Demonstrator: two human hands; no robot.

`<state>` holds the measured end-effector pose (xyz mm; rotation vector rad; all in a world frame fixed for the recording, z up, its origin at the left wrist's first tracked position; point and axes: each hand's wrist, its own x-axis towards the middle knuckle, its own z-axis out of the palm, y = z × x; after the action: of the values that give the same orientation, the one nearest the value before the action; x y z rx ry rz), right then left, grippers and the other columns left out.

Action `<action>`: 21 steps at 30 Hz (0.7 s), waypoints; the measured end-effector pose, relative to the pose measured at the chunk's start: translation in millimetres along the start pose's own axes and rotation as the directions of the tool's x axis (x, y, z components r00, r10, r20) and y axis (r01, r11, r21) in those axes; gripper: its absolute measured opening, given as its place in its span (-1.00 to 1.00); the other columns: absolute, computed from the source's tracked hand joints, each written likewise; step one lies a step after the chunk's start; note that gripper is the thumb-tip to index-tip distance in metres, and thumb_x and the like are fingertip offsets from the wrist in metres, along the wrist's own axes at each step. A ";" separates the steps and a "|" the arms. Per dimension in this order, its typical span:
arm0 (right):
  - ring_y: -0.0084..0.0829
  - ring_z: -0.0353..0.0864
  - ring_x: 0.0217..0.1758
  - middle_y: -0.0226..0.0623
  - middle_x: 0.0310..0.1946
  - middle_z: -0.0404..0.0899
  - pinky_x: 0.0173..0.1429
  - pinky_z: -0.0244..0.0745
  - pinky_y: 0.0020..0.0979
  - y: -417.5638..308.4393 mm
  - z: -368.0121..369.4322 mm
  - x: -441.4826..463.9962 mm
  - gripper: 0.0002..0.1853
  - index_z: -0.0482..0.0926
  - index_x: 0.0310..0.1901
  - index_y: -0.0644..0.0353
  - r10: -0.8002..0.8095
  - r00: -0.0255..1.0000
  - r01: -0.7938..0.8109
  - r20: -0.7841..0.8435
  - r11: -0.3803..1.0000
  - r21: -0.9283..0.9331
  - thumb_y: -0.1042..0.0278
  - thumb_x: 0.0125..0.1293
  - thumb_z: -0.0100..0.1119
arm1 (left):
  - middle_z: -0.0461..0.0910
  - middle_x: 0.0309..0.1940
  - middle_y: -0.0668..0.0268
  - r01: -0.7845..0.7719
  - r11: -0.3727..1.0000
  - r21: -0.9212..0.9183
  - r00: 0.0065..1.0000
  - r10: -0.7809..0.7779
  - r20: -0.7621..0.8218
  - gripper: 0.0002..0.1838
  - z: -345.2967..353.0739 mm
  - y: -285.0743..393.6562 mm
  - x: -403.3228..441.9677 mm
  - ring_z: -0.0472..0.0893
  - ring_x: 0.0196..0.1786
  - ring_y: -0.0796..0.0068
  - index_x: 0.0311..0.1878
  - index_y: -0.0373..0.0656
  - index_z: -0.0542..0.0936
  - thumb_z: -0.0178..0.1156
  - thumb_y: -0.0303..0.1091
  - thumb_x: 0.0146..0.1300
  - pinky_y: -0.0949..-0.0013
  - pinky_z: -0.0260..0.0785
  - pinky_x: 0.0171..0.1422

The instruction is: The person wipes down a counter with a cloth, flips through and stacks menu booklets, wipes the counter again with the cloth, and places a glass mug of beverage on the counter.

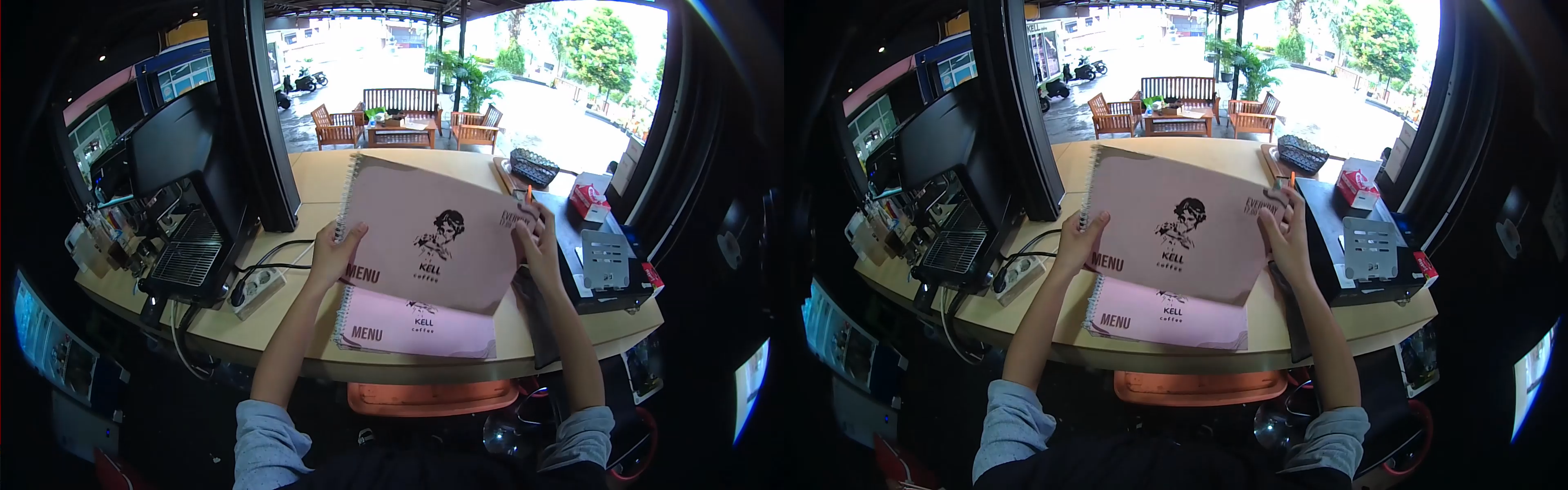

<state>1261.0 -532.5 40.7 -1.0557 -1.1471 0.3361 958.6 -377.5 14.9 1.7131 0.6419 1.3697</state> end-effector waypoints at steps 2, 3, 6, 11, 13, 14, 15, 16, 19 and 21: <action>-0.52 0.52 -0.08 -0.18 -0.06 0.46 0.00 0.44 -0.54 28.4 -4.0 -14.8 -0.46 0.09 0.20 0.27 0.132 0.991 -0.132 0.018 0.990 0.046 0.49 0.26 0.10 | 0.57 -0.42 0.32 0.307 0.944 -0.122 0.945 -0.286 0.161 -0.71 -8.5 -21.5 -7.7 0.53 -0.41 0.63 -0.22 -0.32 0.50 0.18 -0.23 0.26 0.52 0.40 -0.30; -0.50 0.52 -0.07 -0.17 -0.07 0.47 0.00 0.44 -0.55 37.9 -2.5 -21.2 -0.47 0.16 0.18 0.36 0.147 0.989 -0.146 -0.011 0.987 0.064 0.52 0.22 0.15 | 0.58 -0.40 0.29 0.290 0.943 -0.161 0.952 -0.269 0.144 -0.67 -7.0 -32.1 -14.6 0.54 -0.43 0.61 -0.16 -0.37 0.46 0.16 -0.23 0.27 0.50 0.42 -0.31; -0.48 0.52 -0.07 -0.15 -0.09 0.51 -0.01 0.44 -0.53 92.3 -14.2 -26.2 -0.48 0.27 0.15 0.41 0.312 0.950 -0.310 0.021 0.949 -0.059 0.50 0.18 0.21 | 0.57 -0.39 0.27 0.440 0.891 0.111 0.864 -0.454 0.217 -0.62 -19.3 -42.4 -33.2 0.54 -0.39 0.61 -0.07 -0.40 0.41 0.15 -0.22 0.27 0.49 0.43 -0.30; -0.40 0.55 -0.07 0.00 -0.07 0.53 0.02 0.42 -0.46 116.6 -3.3 -35.7 -0.40 0.43 0.08 0.44 0.377 0.925 -0.278 0.056 0.769 -0.576 0.22 0.06 0.34 | 0.60 -0.40 -0.06 0.224 0.706 0.671 0.916 -0.389 0.103 -0.41 -29.5 -54.3 -56.8 0.62 -0.32 0.04 -0.26 -0.39 0.54 0.25 0.10 0.06 0.16 0.43 -0.18; -0.32 0.55 -0.06 0.01 -0.09 0.53 0.03 0.42 -0.41 124.4 2.5 -42.9 -0.41 0.44 0.07 0.42 0.328 0.943 -0.213 0.063 0.734 -0.645 0.21 0.06 0.33 | 0.60 -0.43 -0.05 0.207 0.612 0.763 0.908 -0.411 0.084 -0.40 -26.8 -29.0 -57.1 0.62 -0.32 0.04 -0.29 -0.38 0.55 0.25 0.12 0.04 0.15 0.43 -0.18; -0.24 0.56 -0.05 0.03 -0.11 0.53 0.04 0.41 -0.36 127.1 4.8 -45.5 -0.42 0.45 0.06 0.41 0.281 0.957 -0.148 0.073 0.688 -0.711 0.19 0.06 0.33 | 0.60 -0.45 -0.03 0.187 0.509 0.840 0.900 -0.432 0.062 -0.40 -25.2 -21.3 -57.3 0.62 -0.32 0.04 -0.32 -0.37 0.56 0.26 0.15 0.02 0.15 0.44 -0.19; -0.14 0.51 -0.02 0.01 -0.12 0.50 0.06 0.39 -0.29 119.3 7.8 -45.0 -0.45 0.47 0.04 0.40 0.273 0.958 -0.126 0.091 0.682 -0.720 0.23 0.05 0.33 | 0.60 -0.45 -0.03 0.188 0.510 0.840 0.900 -0.432 0.061 -0.40 -24.6 -20.7 -57.2 0.62 -0.32 0.04 -0.32 -0.37 0.56 0.26 0.15 0.02 0.15 0.44 -0.19; -0.14 0.51 -0.02 0.01 -0.12 0.50 0.06 0.39 -0.29 120.2 8.8 -44.0 -0.45 0.47 0.04 0.40 0.272 0.958 -0.124 0.093 0.683 -0.719 0.23 0.05 0.33 | 0.60 -0.47 -0.02 0.170 0.443 0.880 0.892 -0.449 0.054 -0.39 -25.0 -20.2 -56.4 0.62 -0.33 0.05 -0.36 -0.35 0.57 0.26 0.17 0.00 0.14 0.44 -0.20; -0.11 0.46 0.02 -0.01 -0.08 0.44 0.09 0.37 -0.28 128.2 13.2 -45.3 -0.50 0.48 0.00 0.38 0.146 0.982 -0.001 0.122 0.646 -0.763 0.29 0.04 0.31 | 0.60 -0.49 0.01 0.156 0.397 0.904 0.902 -0.431 0.033 -0.39 -23.8 -30.8 -60.5 0.62 -0.34 0.07 -0.41 -0.31 0.59 0.26 0.21 -0.03 0.13 0.44 -0.22; -0.10 0.44 0.04 -0.02 -0.05 0.40 0.10 0.35 -0.25 130.4 18.2 -41.6 -0.54 0.48 -0.01 0.34 0.218 0.970 -0.089 0.106 0.729 -0.679 0.34 0.04 0.29 | 0.60 -0.49 0.03 0.160 0.420 0.894 0.921 -0.390 0.019 -0.40 -22.7 -37.4 -58.3 0.63 -0.35 0.09 -0.42 -0.29 0.60 0.26 0.22 -0.03 0.13 0.44 -0.23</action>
<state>1263.8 -486.4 -89.4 -1.8021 -1.3891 0.1388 924.8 -398.1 -46.3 2.3484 1.6370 0.5257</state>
